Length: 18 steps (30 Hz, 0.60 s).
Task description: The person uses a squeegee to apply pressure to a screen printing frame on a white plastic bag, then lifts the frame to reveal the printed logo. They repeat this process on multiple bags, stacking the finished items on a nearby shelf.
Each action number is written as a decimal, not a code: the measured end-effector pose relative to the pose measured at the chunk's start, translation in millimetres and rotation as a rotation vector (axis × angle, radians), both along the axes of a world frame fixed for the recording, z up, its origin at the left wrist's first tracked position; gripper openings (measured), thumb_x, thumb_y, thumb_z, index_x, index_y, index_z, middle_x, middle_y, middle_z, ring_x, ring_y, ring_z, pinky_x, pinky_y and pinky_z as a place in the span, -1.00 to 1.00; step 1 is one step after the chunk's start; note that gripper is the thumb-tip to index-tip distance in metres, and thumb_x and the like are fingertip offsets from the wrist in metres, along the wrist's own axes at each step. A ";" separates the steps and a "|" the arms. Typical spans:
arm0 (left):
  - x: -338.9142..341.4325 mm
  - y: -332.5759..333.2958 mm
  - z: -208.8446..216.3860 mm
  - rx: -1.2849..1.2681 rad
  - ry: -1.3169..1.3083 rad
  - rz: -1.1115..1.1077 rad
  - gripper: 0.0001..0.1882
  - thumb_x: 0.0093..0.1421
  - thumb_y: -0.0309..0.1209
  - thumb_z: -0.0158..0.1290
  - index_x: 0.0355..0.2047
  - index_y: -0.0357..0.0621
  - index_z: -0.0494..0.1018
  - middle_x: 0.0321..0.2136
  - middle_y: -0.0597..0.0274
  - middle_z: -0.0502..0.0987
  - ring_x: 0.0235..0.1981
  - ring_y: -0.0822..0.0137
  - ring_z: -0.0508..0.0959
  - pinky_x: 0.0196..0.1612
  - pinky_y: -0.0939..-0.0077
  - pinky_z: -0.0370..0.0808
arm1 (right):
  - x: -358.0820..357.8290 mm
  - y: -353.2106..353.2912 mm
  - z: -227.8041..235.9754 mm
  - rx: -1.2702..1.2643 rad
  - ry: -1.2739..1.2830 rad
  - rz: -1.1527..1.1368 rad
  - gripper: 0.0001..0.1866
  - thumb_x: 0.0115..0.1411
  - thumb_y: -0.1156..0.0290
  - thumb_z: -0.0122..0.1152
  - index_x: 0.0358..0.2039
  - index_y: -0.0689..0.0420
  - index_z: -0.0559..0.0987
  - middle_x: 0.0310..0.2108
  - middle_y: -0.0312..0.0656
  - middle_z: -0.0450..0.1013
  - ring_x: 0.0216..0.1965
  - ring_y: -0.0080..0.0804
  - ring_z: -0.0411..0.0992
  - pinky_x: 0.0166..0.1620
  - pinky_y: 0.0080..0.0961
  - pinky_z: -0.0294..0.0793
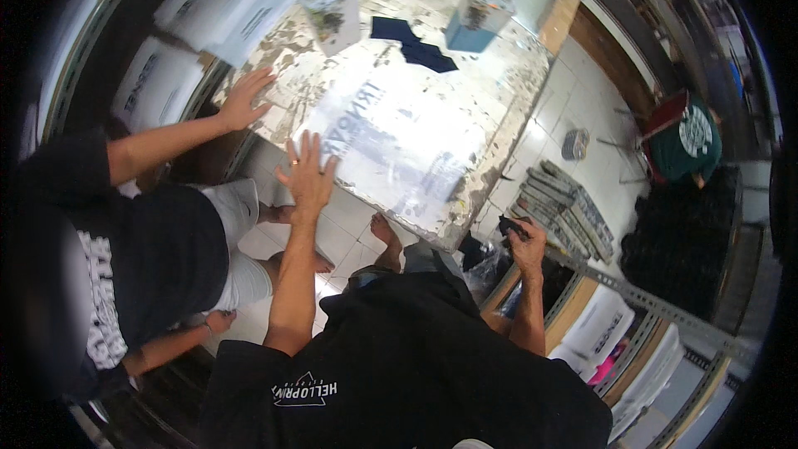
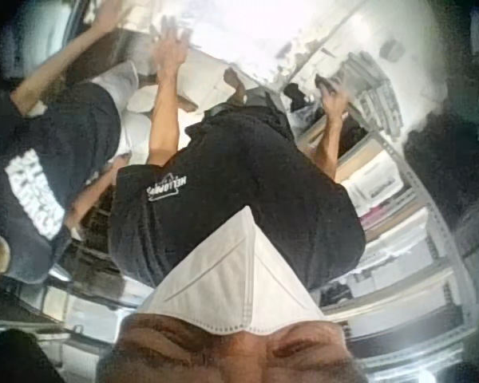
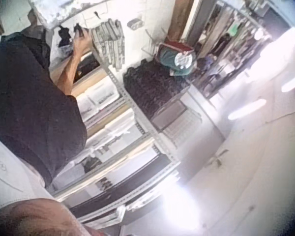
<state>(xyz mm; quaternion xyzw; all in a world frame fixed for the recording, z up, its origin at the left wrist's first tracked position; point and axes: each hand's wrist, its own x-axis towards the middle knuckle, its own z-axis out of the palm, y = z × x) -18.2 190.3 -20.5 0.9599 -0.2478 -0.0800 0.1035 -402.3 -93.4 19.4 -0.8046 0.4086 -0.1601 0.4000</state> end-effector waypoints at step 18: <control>-12.3 36.4 -6.7 -0.289 -0.286 -0.141 -0.37 0.32 -0.01 0.00 0.36 0.15 0.27 0.38 0.20 0.24 0.39 0.02 0.13 0.24 -0.27 0.01 | 137.4 103.4 -4.1 -0.181 -0.415 0.180 -0.78 -0.01 0.51 0.38 -0.29 0.23 0.67 -0.38 0.00 0.48 -0.34 -0.02 0.48 -0.27 -0.20 0.46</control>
